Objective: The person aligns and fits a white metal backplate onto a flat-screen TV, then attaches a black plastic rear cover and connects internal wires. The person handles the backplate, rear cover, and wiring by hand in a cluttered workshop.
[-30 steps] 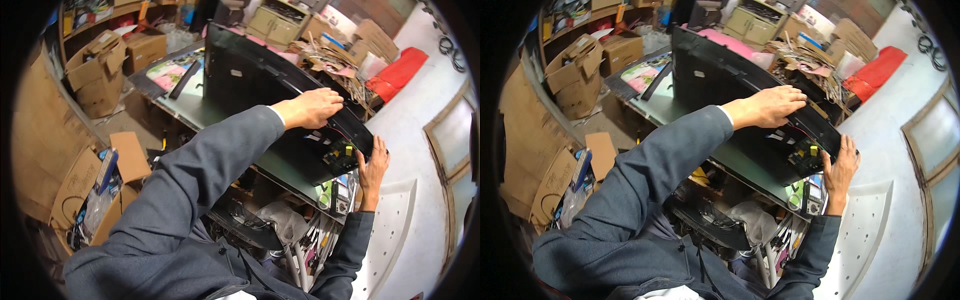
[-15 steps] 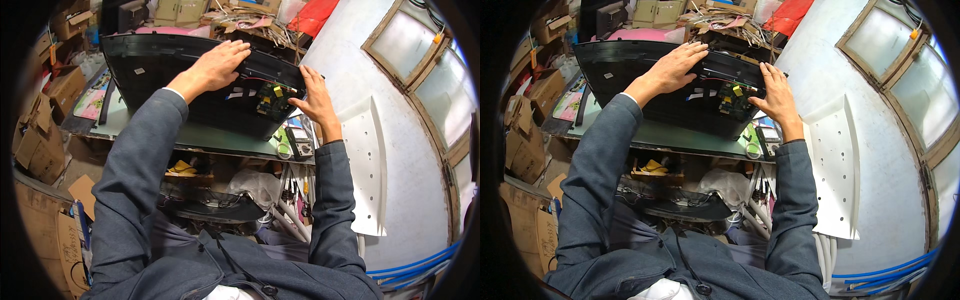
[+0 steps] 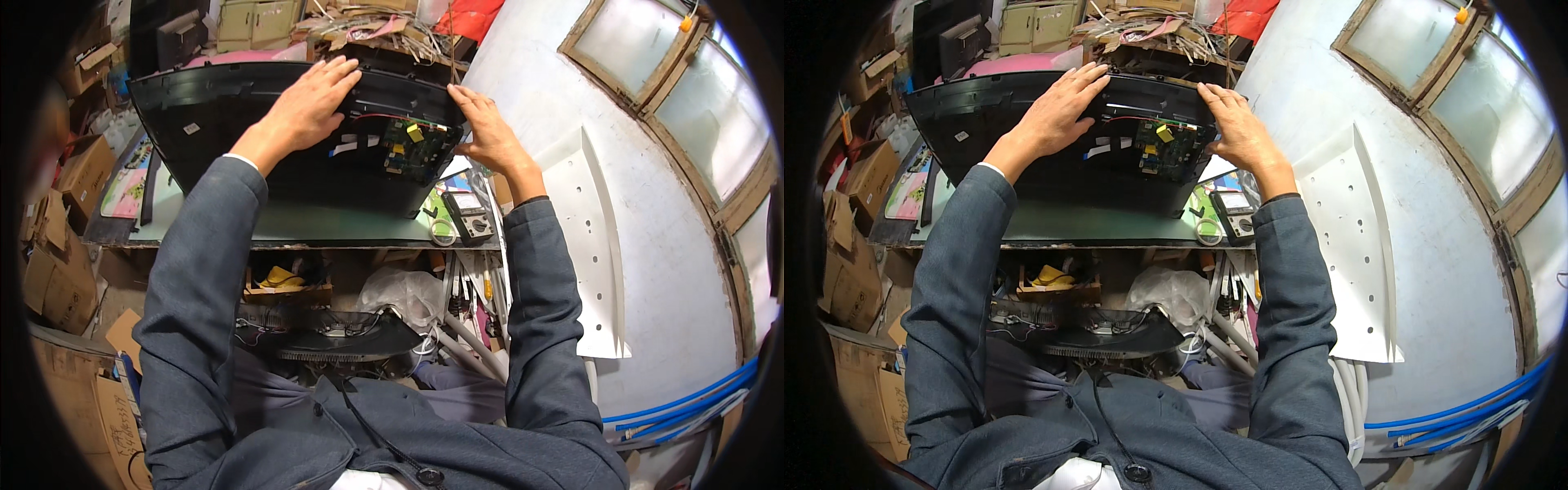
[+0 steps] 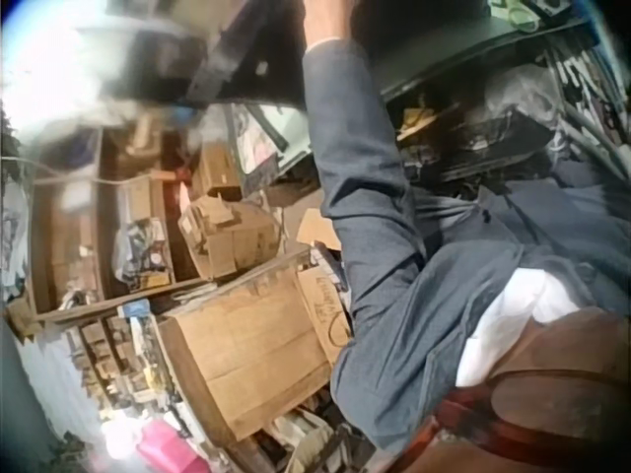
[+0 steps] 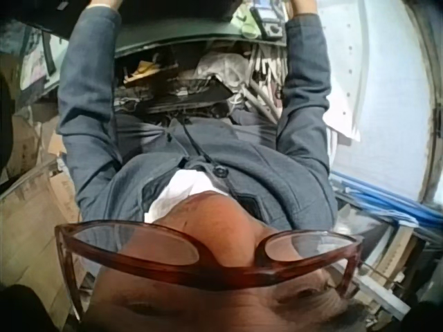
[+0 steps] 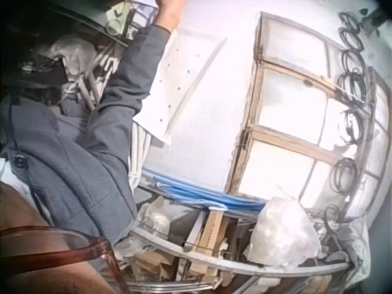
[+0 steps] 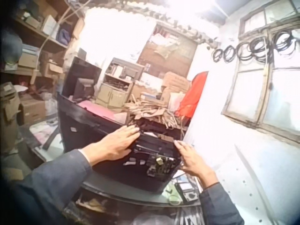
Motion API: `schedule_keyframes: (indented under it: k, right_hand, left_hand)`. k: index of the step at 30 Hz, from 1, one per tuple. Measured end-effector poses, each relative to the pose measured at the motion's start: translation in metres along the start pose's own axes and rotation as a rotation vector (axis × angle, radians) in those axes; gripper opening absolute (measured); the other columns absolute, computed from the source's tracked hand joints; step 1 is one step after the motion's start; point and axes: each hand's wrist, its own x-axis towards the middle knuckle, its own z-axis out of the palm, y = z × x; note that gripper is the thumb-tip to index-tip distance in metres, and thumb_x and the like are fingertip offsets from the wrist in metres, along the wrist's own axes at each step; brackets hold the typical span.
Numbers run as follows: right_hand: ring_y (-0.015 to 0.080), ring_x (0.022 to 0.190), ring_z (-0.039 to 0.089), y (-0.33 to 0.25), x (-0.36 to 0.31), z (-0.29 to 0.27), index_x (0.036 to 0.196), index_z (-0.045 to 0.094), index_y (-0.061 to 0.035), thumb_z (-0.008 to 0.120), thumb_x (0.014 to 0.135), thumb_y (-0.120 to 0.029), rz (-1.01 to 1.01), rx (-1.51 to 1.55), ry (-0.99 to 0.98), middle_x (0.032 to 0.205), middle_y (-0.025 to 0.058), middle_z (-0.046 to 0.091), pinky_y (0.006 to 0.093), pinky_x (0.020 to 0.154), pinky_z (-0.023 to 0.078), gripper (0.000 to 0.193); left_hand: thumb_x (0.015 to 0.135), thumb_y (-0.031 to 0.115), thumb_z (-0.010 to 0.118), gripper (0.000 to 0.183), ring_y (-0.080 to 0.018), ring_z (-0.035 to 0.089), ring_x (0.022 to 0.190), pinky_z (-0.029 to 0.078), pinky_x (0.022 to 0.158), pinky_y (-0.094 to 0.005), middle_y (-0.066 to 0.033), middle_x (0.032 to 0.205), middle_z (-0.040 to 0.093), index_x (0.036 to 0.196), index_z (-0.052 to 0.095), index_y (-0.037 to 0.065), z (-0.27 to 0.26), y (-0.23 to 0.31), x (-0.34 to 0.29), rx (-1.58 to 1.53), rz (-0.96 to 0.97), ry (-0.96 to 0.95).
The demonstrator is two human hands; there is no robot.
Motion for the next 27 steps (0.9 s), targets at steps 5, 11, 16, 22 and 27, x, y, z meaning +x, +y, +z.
schedule_keyframes:
  k: [5,11,16,22,27]
  right_hand:
    - [0.0378,0.148,0.038,-0.003,0.001,0.001,0.161,0.034,-0.015,0.092,0.065,-0.008,0.015,0.027,0.001,0.162,0.0125,0.041,0.044,0.123,0.037,0.113]
    - [0.038,0.148,0.038,-0.006,-0.001,0.003,0.161,0.035,-0.0147,0.092,0.071,-0.02,0.035,0.025,0.029,0.161,0.0134,0.041,0.0444,0.122,0.037,0.106]
    - [0.0402,0.141,0.044,-0.01,-0.001,0.011,0.156,0.043,-0.0101,0.086,0.08,-0.029,0.016,0.001,0.146,0.154,0.0192,0.048,0.0448,0.119,0.038,0.089]
    - [0.0395,0.137,0.048,-0.005,0.0,0.016,0.153,0.047,-0.0101,0.083,0.084,-0.03,-0.001,0.007,0.208,0.151,0.0186,0.052,0.044,0.116,0.041,0.08]
    - [0.0389,0.139,0.046,-0.011,-0.002,0.018,0.153,0.048,-0.0098,0.086,0.081,-0.03,0.02,0.015,0.212,0.15,0.017,0.052,0.0453,0.117,0.041,0.084]
  left_hand:
    - [0.088,0.011,0.076,0.075,-0.0302,0.031,0.154,0.025,0.13,-0.0436,-0.0136,0.164,0.037,0.154,0.042,0.003,-0.003,0.0,-0.001,0.017,-0.005,-0.019]
    - [0.086,0.025,0.081,0.077,-0.0308,0.038,0.15,0.029,0.128,-0.0429,-0.0144,0.162,0.041,0.151,0.046,0.003,0.003,0.007,0.001,0.047,-0.044,0.041]
    - [0.084,0.029,0.083,0.072,-0.0315,0.046,0.145,0.034,0.124,-0.0429,-0.0149,0.153,0.052,0.145,0.054,0.002,0.005,0.014,0.002,0.062,-0.061,0.156]
    - [0.084,0.029,0.083,0.067,-0.0314,0.05,0.142,0.037,0.122,-0.0429,-0.0147,0.15,0.055,0.14,0.057,0.002,0.012,0.017,0.004,0.092,-0.073,0.222]
    - [0.084,0.027,0.083,0.066,-0.031,0.049,0.142,0.036,0.123,-0.0428,-0.0147,0.15,0.055,0.14,0.057,0.003,0.012,0.018,0.003,0.094,-0.083,0.222]
